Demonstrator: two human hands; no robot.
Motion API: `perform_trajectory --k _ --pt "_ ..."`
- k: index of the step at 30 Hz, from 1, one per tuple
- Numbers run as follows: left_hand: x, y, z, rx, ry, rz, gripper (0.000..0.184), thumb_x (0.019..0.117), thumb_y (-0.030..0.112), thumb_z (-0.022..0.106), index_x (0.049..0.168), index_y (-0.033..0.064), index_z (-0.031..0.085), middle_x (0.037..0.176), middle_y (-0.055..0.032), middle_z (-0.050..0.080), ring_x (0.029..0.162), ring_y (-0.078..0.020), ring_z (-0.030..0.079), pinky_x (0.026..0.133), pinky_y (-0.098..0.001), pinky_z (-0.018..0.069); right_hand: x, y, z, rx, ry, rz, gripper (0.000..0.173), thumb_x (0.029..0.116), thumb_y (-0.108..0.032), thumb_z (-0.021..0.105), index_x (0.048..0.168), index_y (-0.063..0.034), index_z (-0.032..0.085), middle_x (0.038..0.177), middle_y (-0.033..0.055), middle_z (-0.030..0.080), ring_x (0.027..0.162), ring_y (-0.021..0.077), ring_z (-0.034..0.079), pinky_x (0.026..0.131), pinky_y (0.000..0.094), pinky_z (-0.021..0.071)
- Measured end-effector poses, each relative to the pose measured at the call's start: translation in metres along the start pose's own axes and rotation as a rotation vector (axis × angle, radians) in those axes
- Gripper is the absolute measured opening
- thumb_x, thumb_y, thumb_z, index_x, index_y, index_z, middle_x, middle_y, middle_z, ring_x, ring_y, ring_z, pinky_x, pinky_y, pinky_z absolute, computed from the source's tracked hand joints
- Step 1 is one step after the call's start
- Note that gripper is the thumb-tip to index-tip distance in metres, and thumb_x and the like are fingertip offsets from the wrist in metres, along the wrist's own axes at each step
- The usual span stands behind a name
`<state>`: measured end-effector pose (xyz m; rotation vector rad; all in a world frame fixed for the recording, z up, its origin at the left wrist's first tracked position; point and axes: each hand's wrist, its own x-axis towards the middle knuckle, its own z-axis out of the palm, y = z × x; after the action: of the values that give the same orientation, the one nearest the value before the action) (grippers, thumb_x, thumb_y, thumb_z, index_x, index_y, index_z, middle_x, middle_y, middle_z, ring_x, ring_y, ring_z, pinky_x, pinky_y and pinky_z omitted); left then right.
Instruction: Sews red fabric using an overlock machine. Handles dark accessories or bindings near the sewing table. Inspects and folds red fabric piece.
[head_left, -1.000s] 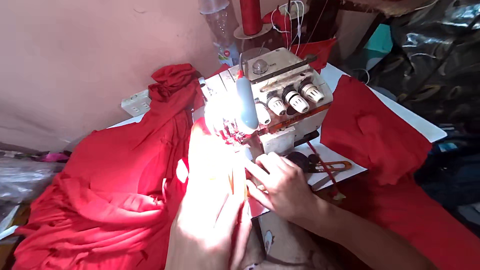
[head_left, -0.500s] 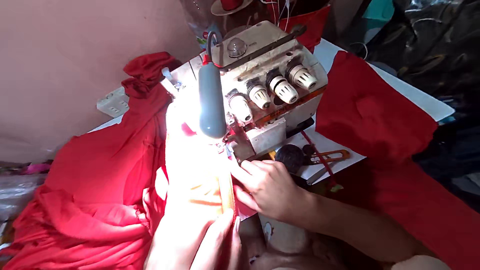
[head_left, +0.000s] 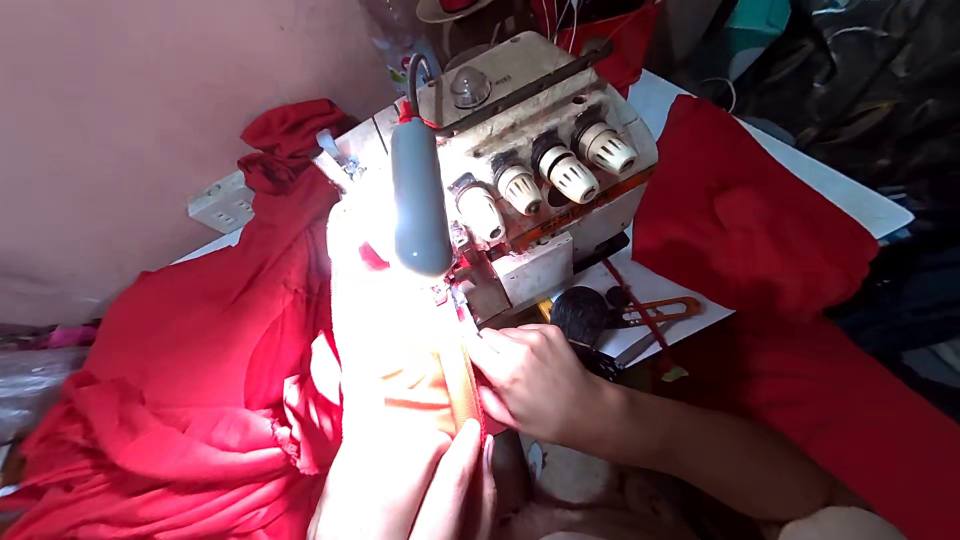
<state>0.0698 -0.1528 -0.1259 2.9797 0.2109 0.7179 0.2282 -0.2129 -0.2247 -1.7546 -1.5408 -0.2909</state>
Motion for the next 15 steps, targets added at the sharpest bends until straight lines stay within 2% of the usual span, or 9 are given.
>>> perform_trajectory --k 6,8,11,15 --pt "0.001 0.005 0.007 0.020 -0.017 0.009 0.015 0.0950 0.013 0.066 0.093 0.0022 0.076 0.075 -0.0109 0.067 0.075 -0.0218 0.061 0.073 -0.0310 0.0454 -0.002 0.009 0.000 0.002 -0.001 -0.054 0.033 0.0820 -0.019 0.060 0.106 -0.0022 0.076 0.064 0.0065 0.060 0.051 0.0215 0.060 0.043 0.0345 0.0430" --pt "-0.003 0.007 0.013 0.022 -0.032 0.004 0.015 0.0941 0.013 0.067 0.094 0.0021 0.078 0.076 -0.0104 0.069 0.074 -0.0220 0.063 0.073 -0.0323 0.0475 -0.007 0.021 -0.001 0.069 0.041 -0.115 0.028 0.0868 -0.018 0.060 0.104 -0.0043 0.076 0.063 0.0057 0.060 0.051 0.0209 0.059 0.045 0.0344 0.0440" --pt "-0.012 0.012 0.026 0.064 -0.023 0.012 0.014 0.0920 0.012 0.068 0.094 0.0035 0.079 0.078 -0.0089 0.071 0.074 -0.0214 0.063 0.075 -0.0316 0.0480 -0.017 0.031 -0.006 0.225 0.203 -0.147 0.028 0.0954 -0.016 0.056 0.108 -0.0053 0.079 0.063 0.0047 0.063 0.054 0.0159 0.056 0.053 0.0287 0.0436" --pt "-0.020 0.016 0.050 0.135 0.050 0.013 0.017 0.0917 0.011 0.065 0.087 0.0043 0.080 0.073 -0.0068 0.071 0.068 -0.0202 0.063 0.070 -0.0312 0.0480 -0.012 0.029 -0.009 0.257 0.235 -0.095 0.034 0.0943 -0.018 0.052 0.111 -0.0051 0.078 0.074 0.0056 0.067 0.063 0.0116 0.060 0.055 0.0236 0.0461"
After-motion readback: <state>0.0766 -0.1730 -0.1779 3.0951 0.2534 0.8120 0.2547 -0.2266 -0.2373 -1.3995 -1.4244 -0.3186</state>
